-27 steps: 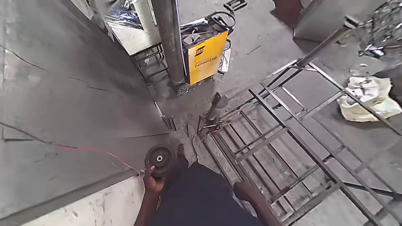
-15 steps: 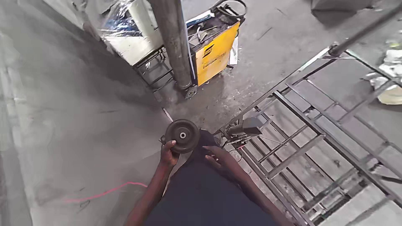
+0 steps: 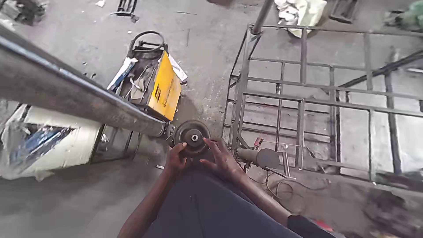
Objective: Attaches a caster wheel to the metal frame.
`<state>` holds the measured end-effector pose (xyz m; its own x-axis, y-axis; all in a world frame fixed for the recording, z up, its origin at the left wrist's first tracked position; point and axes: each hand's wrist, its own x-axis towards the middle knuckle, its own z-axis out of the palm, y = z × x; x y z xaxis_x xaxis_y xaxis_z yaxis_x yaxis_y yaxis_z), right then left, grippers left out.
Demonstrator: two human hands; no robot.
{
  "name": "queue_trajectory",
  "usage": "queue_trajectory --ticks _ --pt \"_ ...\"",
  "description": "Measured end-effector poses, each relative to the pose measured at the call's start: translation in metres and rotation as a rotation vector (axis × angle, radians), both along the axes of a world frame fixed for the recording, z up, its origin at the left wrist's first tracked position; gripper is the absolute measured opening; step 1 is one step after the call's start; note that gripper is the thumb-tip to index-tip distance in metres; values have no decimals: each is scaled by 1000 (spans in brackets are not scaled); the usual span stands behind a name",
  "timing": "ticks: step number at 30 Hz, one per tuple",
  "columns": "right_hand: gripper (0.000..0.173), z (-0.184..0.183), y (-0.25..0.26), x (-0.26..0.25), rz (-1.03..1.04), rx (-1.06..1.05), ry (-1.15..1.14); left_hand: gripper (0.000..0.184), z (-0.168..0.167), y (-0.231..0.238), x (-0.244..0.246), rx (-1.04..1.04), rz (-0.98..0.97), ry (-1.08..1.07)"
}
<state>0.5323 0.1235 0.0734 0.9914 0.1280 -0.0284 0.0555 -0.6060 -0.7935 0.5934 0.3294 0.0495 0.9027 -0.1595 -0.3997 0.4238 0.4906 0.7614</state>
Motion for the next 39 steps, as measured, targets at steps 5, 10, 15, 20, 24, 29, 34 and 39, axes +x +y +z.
queue_trajectory --ticks 5,10,15,20,24,29,34,39 --pt "71 15 23 47 -181 -219 -113 36 21 -5 77 -9 -207 11" --pt "70 15 46 69 -459 -357 -105 49 28 -26 137 -18 -498 13" --pt "68 1 73 68 -848 -329 -59 66 12 -59 182 -48 -900 -3" --pt "75 13 98 71 -1193 -241 -23 55 31 -100 192 60 -1117 26" --pt "55 31 103 40 -1549 -195 -128 46 44 -137 186 116 -1251 -6" --pt "35 48 69 -32 -2009 -40 -230 38 48 -186 163 98 -1346 -44" --pt "39 37 20 -69 -2048 371 -344 36 47 -219 135 115 -1345 -55" --pt "42 40 6 -76 -1990 444 -385 41 41 -244 115 178 -1339 -61"
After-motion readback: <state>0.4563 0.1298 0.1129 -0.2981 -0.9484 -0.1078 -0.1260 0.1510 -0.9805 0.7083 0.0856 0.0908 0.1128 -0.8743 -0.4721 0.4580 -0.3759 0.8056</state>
